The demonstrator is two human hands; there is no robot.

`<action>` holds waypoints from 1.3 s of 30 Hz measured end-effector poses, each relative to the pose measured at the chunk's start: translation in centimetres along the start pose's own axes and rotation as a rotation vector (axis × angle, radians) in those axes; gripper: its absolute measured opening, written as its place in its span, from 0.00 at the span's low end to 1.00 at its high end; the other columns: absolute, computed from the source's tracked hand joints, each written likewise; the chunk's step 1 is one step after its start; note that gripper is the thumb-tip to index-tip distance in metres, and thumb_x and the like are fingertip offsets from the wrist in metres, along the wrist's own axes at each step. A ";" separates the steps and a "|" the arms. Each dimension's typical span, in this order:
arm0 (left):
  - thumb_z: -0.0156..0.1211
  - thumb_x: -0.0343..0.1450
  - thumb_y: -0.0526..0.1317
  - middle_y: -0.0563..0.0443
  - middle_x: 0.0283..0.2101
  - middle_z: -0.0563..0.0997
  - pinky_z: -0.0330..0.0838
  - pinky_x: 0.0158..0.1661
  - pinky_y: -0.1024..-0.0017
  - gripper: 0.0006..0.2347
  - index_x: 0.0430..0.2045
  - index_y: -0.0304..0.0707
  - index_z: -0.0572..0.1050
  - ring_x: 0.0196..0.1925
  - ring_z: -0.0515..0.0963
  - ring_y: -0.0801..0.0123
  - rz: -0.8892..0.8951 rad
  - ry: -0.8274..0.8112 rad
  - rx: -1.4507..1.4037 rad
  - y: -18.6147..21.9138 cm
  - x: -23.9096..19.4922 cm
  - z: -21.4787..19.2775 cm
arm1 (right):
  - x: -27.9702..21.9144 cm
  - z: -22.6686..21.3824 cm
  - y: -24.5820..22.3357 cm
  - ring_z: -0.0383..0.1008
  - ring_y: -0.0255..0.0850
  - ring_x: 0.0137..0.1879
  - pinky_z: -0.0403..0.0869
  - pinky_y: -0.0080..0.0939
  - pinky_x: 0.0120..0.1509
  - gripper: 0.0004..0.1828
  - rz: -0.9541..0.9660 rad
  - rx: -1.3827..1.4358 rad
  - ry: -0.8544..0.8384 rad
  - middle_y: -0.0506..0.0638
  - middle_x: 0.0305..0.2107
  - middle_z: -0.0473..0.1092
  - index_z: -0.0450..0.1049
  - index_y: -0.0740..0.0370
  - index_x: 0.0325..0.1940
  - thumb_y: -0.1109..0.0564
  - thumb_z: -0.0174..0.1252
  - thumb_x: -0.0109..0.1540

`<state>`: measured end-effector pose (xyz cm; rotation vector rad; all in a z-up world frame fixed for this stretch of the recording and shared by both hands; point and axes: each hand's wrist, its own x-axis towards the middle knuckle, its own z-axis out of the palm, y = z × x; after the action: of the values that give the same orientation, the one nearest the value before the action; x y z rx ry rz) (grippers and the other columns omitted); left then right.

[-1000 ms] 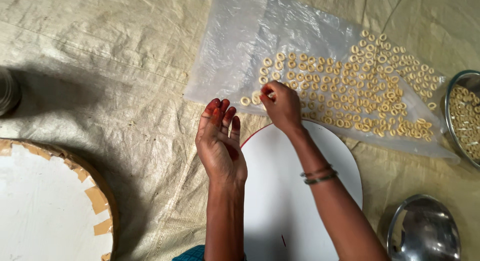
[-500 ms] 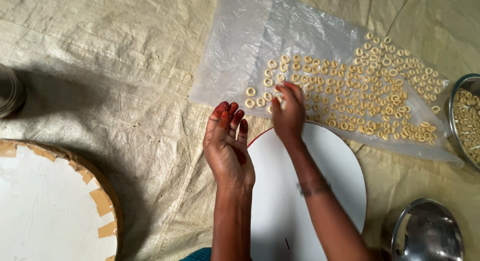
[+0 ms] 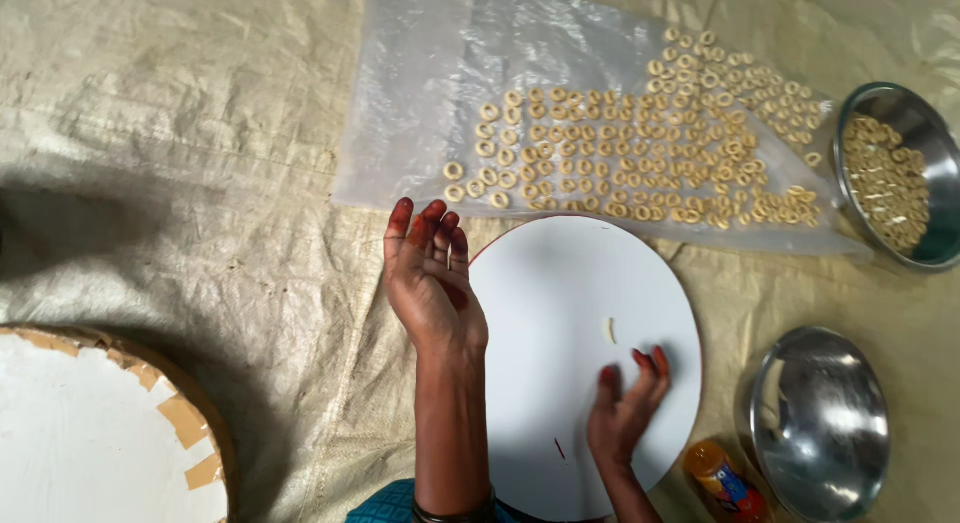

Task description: The person rolls a dough strip on a white board, then forms small ring shapes by hand and places them on a plastic sheet. The process repeats with additional dough pieces taken from a metal bowl.

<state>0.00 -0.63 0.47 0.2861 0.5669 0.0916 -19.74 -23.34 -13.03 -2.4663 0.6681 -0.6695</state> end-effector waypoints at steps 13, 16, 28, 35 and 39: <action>0.55 0.72 0.30 0.43 0.42 0.80 0.73 0.48 0.69 0.15 0.53 0.29 0.68 0.40 0.76 0.68 0.046 -0.089 0.203 -2.6 0.0 -1.7 | 0.8 1.2 -0.6 0.62 0.51 0.70 0.57 0.60 0.70 0.18 -0.075 -0.303 0.023 0.54 0.64 0.64 0.73 0.57 0.60 0.48 0.50 0.71; 0.55 0.72 0.31 0.43 0.42 0.81 0.71 0.47 0.69 0.13 0.52 0.31 0.70 0.41 0.76 0.68 0.136 -0.102 0.407 -4.0 0.9 -2.8 | 1.0 1.3 -0.8 0.66 0.49 0.67 0.59 0.57 0.69 0.11 -0.048 -0.262 0.038 0.50 0.59 0.68 0.74 0.57 0.52 0.52 0.53 0.70; 0.75 0.62 0.49 0.37 0.73 0.51 0.48 0.67 0.42 0.45 0.70 0.40 0.49 0.76 0.48 0.46 0.272 -0.833 2.330 -12.2 -5.2 -10.1 | 1.2 1.4 -1.1 0.67 0.51 0.62 0.63 0.55 0.65 0.13 -0.103 -0.224 0.101 0.52 0.56 0.69 0.76 0.56 0.54 0.52 0.56 0.67; 0.79 0.57 0.57 0.46 0.79 0.37 0.42 0.73 0.49 0.61 0.73 0.41 0.30 0.80 0.38 0.57 0.219 -0.897 2.650 -12.0 -7.0 -10.5 | 1.0 2.0 -0.2 0.70 0.48 0.62 0.65 0.53 0.68 0.10 -0.059 -0.125 0.112 0.47 0.53 0.72 0.78 0.54 0.46 0.50 0.53 0.70; 0.78 0.56 0.59 0.48 0.79 0.36 0.45 0.73 0.56 0.63 0.74 0.39 0.28 0.80 0.38 0.63 0.178 -0.846 2.745 -11.9 -6.8 -10.0 | 1.5 2.0 -1.0 0.67 0.55 0.61 0.63 0.59 0.62 0.20 -0.216 -0.248 0.153 0.58 0.56 0.69 0.76 0.60 0.59 0.47 0.51 0.70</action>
<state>-11.06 -10.67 -7.49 2.8457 -0.6198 -0.7226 -17.11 -22.80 -13.50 -2.7648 0.5753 -0.9130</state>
